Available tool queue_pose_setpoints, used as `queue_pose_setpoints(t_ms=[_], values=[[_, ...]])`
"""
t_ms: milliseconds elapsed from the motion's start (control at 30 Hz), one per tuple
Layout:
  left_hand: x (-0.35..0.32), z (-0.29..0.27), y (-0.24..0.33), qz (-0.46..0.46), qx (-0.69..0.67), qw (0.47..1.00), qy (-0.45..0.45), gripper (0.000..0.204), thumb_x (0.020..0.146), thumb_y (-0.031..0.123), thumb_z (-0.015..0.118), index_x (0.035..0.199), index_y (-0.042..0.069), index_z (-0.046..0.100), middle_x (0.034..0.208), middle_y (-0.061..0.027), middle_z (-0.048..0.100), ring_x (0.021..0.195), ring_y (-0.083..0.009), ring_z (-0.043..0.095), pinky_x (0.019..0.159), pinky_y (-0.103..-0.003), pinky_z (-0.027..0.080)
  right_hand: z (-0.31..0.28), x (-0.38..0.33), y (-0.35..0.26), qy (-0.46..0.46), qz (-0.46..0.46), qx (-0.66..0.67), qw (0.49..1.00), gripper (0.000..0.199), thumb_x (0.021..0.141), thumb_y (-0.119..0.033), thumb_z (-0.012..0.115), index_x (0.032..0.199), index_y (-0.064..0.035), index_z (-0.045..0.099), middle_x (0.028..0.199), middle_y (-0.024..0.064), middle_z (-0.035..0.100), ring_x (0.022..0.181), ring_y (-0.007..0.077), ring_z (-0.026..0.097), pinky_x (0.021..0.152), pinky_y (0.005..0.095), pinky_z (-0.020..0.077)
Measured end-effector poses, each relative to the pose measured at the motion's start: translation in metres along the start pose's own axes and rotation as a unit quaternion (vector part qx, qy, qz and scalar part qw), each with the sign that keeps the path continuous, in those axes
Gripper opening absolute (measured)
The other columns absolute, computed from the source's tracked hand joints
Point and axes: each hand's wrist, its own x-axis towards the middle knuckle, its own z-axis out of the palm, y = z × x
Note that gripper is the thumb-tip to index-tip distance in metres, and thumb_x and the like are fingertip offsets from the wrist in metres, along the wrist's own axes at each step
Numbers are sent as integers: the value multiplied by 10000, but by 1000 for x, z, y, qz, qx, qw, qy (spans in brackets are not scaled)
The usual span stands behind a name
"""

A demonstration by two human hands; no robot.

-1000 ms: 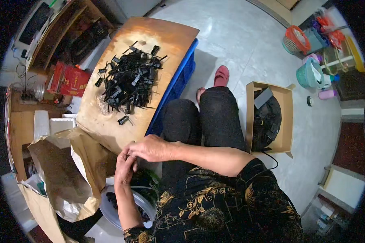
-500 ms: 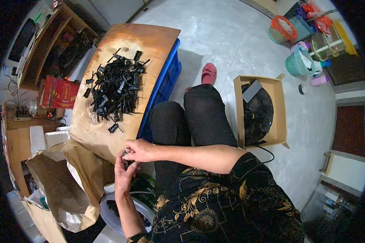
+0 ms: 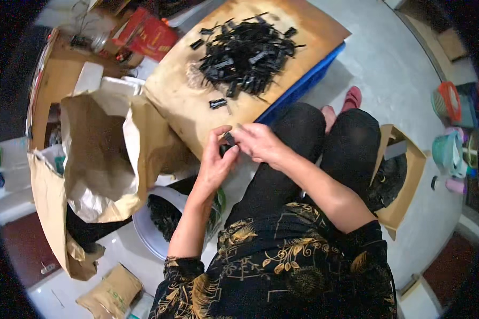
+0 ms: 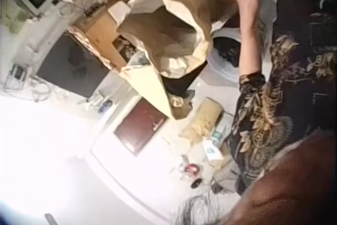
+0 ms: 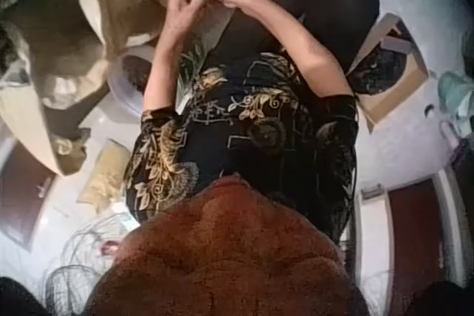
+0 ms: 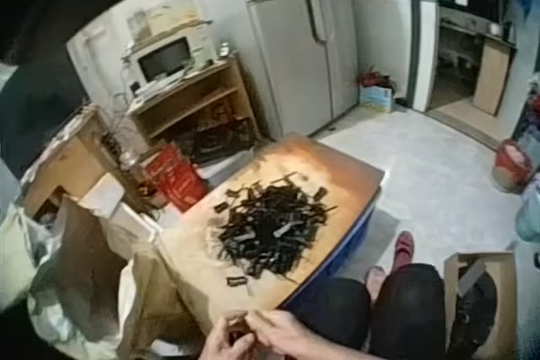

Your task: The recorder is sorting and inspecting small black plastic components on a workbench, placing them into a paper bag.

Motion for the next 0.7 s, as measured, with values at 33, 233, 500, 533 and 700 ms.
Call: queue_pose_setpoints(t_ms=[33,233,500,533,700], values=[[-1,-2,2,-23,-59,998,-11,405,833,55,537,1202,55,371,881,-79,559,637,-99,545,525,-209,421,0,-4,-4,-19,2,11,1000,300,939,-325,400,875,-59,520,548,-39,398,393,29,289,333,186,210],[0,-8,0,-49,-168,984,-28,384,841,12,530,1173,89,353,906,-70,444,602,-87,522,477,-182,382,-2,-11,-7,-53,-92,-156,982,315,951,-322,362,913,-47,512,578,-26,410,477,48,356,412,208,299],[4,-6,-10,-20,-109,993,-33,287,846,62,552,1066,92,370,718,-27,510,566,-80,489,477,-197,385,0,-3,4,-45,-149,-239,958,243,940,-245,403,937,-20,495,631,-1,435,564,81,418,522,236,377],[6,-7,-13,-12,-104,994,-36,281,846,64,553,1057,94,370,714,-21,502,566,-78,480,479,-199,384,0,-2,4,-39,-152,-252,955,233,938,-230,405,937,-15,495,634,4,439,565,85,426,523,242,384],[8,-5,-10,2,-79,996,-30,266,835,41,552,1035,83,383,737,-17,486,591,-67,460,499,-204,389,2,2,7,-9,-156,-289,945,198,924,-195,419,889,-9,478,627,64,451,568,135,457,527,287,394]])
